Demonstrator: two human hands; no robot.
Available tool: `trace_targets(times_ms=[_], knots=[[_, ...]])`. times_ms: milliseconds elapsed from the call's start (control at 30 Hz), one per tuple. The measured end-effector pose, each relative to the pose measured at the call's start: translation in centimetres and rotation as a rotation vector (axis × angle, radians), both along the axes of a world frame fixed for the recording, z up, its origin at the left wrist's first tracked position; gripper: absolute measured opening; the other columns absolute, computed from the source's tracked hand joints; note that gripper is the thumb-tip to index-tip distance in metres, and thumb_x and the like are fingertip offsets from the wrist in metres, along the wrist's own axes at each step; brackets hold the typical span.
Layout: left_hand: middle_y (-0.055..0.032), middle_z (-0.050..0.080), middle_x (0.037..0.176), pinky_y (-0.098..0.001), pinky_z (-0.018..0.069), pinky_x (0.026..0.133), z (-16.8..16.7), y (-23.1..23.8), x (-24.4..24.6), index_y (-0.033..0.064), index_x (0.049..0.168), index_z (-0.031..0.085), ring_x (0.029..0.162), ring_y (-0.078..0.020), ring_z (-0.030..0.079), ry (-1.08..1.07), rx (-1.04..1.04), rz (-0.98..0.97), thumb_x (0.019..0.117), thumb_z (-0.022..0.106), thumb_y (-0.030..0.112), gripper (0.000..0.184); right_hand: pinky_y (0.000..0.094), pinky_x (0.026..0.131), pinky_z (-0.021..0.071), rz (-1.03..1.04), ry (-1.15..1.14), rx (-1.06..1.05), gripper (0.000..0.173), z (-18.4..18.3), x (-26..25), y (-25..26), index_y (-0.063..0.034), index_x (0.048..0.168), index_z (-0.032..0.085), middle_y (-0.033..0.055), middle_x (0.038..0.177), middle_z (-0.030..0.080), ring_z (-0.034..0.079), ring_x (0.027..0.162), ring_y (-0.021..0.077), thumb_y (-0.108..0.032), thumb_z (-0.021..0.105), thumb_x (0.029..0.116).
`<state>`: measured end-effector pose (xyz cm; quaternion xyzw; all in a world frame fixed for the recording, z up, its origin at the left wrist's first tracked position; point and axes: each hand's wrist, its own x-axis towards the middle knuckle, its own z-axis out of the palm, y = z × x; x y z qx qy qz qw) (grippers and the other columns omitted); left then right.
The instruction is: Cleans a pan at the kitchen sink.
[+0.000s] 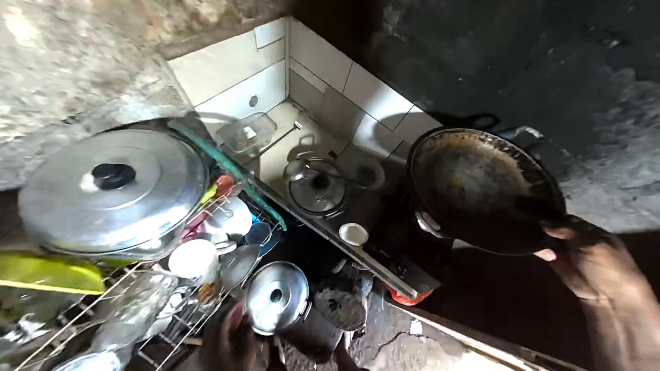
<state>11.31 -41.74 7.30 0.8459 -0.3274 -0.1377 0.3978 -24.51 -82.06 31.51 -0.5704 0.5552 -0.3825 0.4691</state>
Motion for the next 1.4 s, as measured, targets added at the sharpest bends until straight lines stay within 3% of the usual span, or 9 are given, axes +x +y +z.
trace_targets(times_ms=[167, 267, 367, 500, 767, 1000, 1167, 1300, 1400], knots=[[-0.0159, 0.07, 0.119, -0.0529, 0.0559, 0.094, 4.0, -32.6, 6.2, 0.0052, 0.13, 0.066, 0.108, -0.0318, 0.069, -0.244, -0.135, -0.599, 0.1026, 0.057, 0.018, 0.031, 0.0288, 0.056, 0.0597, -0.041, 0.047, -0.035, 0.007, -1.7, -1.6, -2.3, -0.0126, 0.094, 0.066, 0.0003, 0.082, 0.071, 0.067, 0.065, 0.0102, -0.014, 0.06, 0.0914], [-0.024, 0.064, 0.127, -0.0566, 0.0509, 0.101, 0.6, -47.5, 7.6, -0.0007, 0.136, 0.058, 0.117, -0.0404, 0.064, -0.274, -0.065, -0.716, 0.1005, 0.058, 0.015, 0.039, 0.0293, 0.057, 0.0602, -0.046, 0.059, -0.044, 0.007, -2.6, -2.9, -3.3, -0.0136, 0.093, 0.067, 0.0001, 0.082, 0.071, 0.067, 0.065, 0.0099, -0.017, 0.06, 0.0919], [-0.0295, 0.063, 0.124, -0.0612, 0.049, 0.1, -3.7, -55.9, 7.3, -0.006, 0.128, 0.06, 0.117, -0.0449, 0.061, -0.08, 0.107, -0.68, 0.0946, 0.069, 0.021, 0.044, 0.0299, 0.057, 0.0614, -0.099, 0.076, -0.04, 0.009, -2.4, -3.6, -3.4, -0.0139, 0.095, 0.066, -0.0004, 0.082, 0.072, 0.069, 0.065, 0.0102, -0.013, 0.057, 0.0939], [-0.0305, 0.061, 0.126, -0.0602, 0.0481, 0.1, -3.8, -57.7, 4.8, -0.0116, 0.121, 0.061, 0.12, -0.0444, 0.06, -0.05, 0.465, -0.677, 0.0949, 0.07, 0.021, 0.043, 0.0304, 0.06, 0.0626, -0.147, 0.091, -0.016, 0.014, -1.3, -4.1, -2.6, -0.0134, 0.101, 0.065, -0.0011, 0.087, 0.073, 0.071, 0.071, 0.0108, -0.01, 0.052, 0.0988], [-0.031, 0.064, 0.116, -0.0638, 0.0522, 0.088, -7.5, -59.1, 4.8, -0.01, 0.124, 0.058, 0.103, -0.045, 0.065, 0.179, 0.485, -0.582, 0.0906, 0.072, 0.011, 0.041, 0.0289, 0.059, 0.0633, -0.205, 0.099, -0.001, 0.02, -1.0, -4.3, -1.0, -0.0144, 0.102, 0.064, -0.0034, 0.087, 0.075, 0.072, 0.072, 0.009, -0.003, 0.048, 0.0998], [-0.0263, 0.067, 0.102, -0.0526, 0.058, 0.074, -8.9, -60.4, 4.9, -0.0085, 0.119, 0.06, 0.084, -0.0358, 0.068, 0.322, 0.484, -0.505, 0.0872, 0.072, 0.01, 0.038, 0.0318, 0.06, 0.0642, -0.289, 0.136, -0.026, 0.015, -1.3, -3.6, -1.5, -0.0096, 0.106, 0.064, -0.0005, 0.087, 0.074, 0.072, 0.071, 0.0122, -0.004, 0.052, 0.1001], [-0.0282, 0.066, 0.103, -0.0566, 0.0571, 0.079, -6.6, -60.3, 5.2, -0.011, 0.111, 0.062, 0.088, -0.0385, 0.068, 0.279, 0.429, -0.512, 0.0905, 0.07, 0.011, 0.031, 0.0353, 0.059, 0.0646, -0.334, 0.161, -0.07, 0.012, -1.8, -2.9, -2.9, -0.0071, 0.104, 0.065, 0.0037, 0.088, 0.073, 0.073, 0.071, 0.0154, -0.006, 0.056, 0.0967], [-0.0311, 0.064, 0.113, -0.0602, 0.0561, 0.084, -4.0, -59.6, 6.7, -0.0103, 0.118, 0.061, 0.098, -0.0426, 0.067, 0.256, 0.395, -0.523, 0.0905, 0.071, 0.011, 0.036, 0.0352, 0.056, 0.0635, -0.348, 0.211, -0.078, 0.008, -1.6, -2.0, -3.9, -0.0082, 0.099, 0.065, 0.0032, 0.084, 0.072, 0.072, 0.067, 0.0154, -0.008, 0.059, 0.094], [-0.0292, 0.066, 0.107, -0.0588, 0.0583, 0.079, -1.2, -58.3, 8.4, -0.0078, 0.117, 0.061, 0.09, -0.0406, 0.07, 0.265, 0.326, -0.541, 0.0901, 0.071, 0.011, 0.035, 0.0365, 0.056, 0.0645, -0.346, 0.26, -0.073, 0.007, -0.5, -0.3, -4.5, -0.0065, 0.099, 0.064, 0.0038, 0.083, 0.072, 0.072, 0.066, 0.0164, -0.008, 0.058, 0.0964]])
